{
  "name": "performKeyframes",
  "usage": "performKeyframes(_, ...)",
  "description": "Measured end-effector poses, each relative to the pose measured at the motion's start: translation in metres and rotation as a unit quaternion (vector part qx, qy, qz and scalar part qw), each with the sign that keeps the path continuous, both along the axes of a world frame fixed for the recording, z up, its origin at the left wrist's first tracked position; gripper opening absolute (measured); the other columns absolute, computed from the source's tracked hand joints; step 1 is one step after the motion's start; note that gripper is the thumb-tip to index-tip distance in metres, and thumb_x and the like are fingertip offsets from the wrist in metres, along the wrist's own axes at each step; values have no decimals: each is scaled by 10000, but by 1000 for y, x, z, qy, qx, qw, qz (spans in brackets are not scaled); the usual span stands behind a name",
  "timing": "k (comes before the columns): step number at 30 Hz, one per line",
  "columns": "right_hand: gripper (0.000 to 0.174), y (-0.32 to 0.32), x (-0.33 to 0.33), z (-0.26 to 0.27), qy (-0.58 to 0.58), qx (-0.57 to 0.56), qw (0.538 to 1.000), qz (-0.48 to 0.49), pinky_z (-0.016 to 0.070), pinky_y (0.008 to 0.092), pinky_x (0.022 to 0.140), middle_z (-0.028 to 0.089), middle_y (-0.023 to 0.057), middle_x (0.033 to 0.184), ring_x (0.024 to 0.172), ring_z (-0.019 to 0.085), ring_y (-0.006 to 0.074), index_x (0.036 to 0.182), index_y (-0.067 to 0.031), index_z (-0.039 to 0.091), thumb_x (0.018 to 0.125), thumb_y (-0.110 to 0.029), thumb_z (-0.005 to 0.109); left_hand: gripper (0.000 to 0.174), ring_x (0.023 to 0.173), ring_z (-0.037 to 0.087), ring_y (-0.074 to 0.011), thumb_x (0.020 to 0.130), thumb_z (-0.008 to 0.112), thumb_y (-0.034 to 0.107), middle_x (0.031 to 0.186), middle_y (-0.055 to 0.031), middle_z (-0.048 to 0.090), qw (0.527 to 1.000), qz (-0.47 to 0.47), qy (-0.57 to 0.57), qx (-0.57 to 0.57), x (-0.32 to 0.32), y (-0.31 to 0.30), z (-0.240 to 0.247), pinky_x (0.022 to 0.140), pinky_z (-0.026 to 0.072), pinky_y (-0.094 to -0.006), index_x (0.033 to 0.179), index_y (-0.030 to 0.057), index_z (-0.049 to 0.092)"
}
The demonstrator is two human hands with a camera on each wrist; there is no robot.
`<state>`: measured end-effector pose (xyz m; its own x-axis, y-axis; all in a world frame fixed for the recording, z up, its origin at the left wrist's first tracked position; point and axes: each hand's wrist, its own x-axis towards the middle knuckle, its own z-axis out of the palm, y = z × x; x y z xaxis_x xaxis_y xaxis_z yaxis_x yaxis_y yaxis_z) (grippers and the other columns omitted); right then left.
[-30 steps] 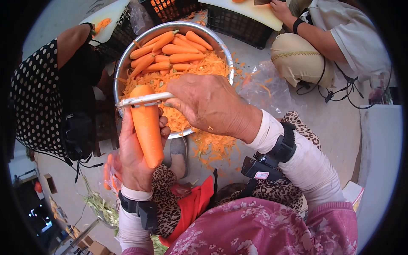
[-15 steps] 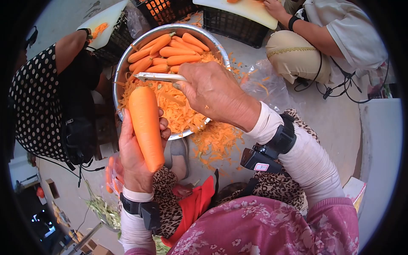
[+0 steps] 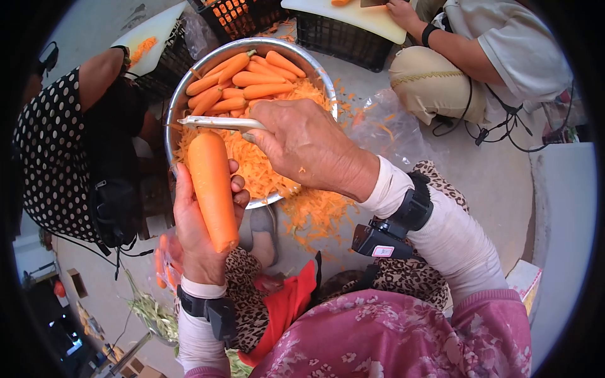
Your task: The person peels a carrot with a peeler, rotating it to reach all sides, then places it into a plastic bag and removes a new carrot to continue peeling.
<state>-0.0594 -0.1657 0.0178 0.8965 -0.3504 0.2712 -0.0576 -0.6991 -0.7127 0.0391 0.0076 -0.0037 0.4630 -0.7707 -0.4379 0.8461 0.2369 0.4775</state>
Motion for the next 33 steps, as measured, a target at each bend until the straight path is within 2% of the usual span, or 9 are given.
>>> performKeyframes(4,166,6,-2,-1,-24,14,999,28,434,455,632,521,189,723,725,550,390,821,12,513,848,-145,560,576,754,509,-210,967,344,519,986,-138,562,1000,23,4,19,0,-2,2,642,430,-319,1148,-3,510)
performKeyframes(6,164,9,-4,2,-35,48,993,100,444,448,640,544,176,752,731,561,379,868,5,541,854,-156,568,579,794,551,-220,963,355,520,996,-143,583,999,11,13,-45,2,0,-1,663,462,-329,1142,-5,519)
performKeyframes(9,179,16,-5,-4,-61,68,982,167,467,432,647,574,150,788,736,585,360,933,-16,569,853,-175,584,606,764,586,-204,965,304,549,1004,-140,595,999,1,31,-14,4,1,3,647,510,-316,1155,11,509)
performKeyframes(14,183,23,-13,5,-11,50,977,209,495,409,640,598,126,808,745,614,329,973,-59,589,842,-186,603,601,774,590,-222,965,316,540,1011,-151,589,999,13,11,-49,2,2,4,678,541,-350,1139,-1,510)
performKeyframes(17,165,21,-12,0,-26,8,981,192,488,415,625,591,124,793,728,607,328,953,-63,583,846,-187,603,589,765,585,-219,965,327,537,1006,-153,589,999,20,1,-30,-1,1,5,674,523,-331,1143,7,511)
performKeyframes(20,144,13,-5,-10,-27,-6,991,130,481,419,612,571,133,760,715,594,341,896,-54,572,855,-191,592,575,734,567,-204,964,338,535,975,-148,590,999,27,44,-4,3,1,-2,657,488,-308,1139,18,518)
performKeyframes(24,186,-20,8,-27,-13,-105,994,5,466,451,609,560,181,691,687,575,392,798,-15,564,857,-190,589,556,662,475,-192,970,341,516,906,-136,548,1000,-10,-4,-28,-5,-4,5,600,399,-298,1095,4,518)
performKeyframes(26,189,-27,5,-34,97,-88,990,-54,429,431,559,566,203,719,649,555,399,867,-1,579,854,-188,603,564,677,485,-197,970,333,523,914,-135,551,997,-53,-29,-57,-5,-4,10,610,402,-295,1119,10,512)
performKeyframes(33,172,-15,10,-12,40,34,998,-44,427,404,555,565,202,701,640,565,379,853,14,581,860,-158,579,541,714,490,-203,960,375,517,900,-127,544,1000,3,9,-12,-1,-6,2,614,416,-294,1125,23,519)
